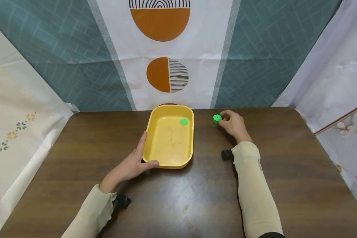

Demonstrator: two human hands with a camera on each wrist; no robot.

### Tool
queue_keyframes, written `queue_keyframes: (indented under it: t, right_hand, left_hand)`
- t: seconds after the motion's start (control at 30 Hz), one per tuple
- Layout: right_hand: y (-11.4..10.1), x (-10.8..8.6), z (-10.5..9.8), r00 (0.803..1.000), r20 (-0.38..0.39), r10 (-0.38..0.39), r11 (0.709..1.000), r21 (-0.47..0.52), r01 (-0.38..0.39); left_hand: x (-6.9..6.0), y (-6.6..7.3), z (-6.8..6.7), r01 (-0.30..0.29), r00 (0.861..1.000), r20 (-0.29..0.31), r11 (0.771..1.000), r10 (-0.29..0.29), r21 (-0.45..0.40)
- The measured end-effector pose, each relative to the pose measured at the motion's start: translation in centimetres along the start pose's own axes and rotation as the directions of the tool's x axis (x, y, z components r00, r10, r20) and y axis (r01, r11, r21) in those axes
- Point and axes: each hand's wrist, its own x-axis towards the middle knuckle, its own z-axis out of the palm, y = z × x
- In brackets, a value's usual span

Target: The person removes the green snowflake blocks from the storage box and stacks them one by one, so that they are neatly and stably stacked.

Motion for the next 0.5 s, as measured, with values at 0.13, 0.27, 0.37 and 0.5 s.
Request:
queue_keyframes:
  t: [0.13,0.27,0.37,0.5]
  right_hand:
    - [0.1,-0.4,0.1,1.000,0.007,0.011,0.999,0.040,-0.011]
    - [-0.3,-0.7,-0.2,1.000,0.010,0.022,0.994,0.111,-0.023]
    - [-0.9,-0.8,-0.6,1.000,-0.017,0.009,0.990,0.142,-0.007]
    - [-2.0,-1.0,-1.1,0.997,-0.074,-0.031,0.981,0.190,0.044]
  left_hand:
    - [-0.3,-0.2,0.2,0.015,1.000,0.001,1.000,-0.015,-0.010]
    - [-0.4,-0.2,0.3,0.013,1.000,0.000,1.000,-0.013,-0.016]
    - [-0.3,-0.2,0.2,-0.008,1.000,-0.001,1.000,0.008,-0.016]
    - [-0.1,0.0,0.0,-0.035,0.999,0.001,0.999,0.035,-0.002]
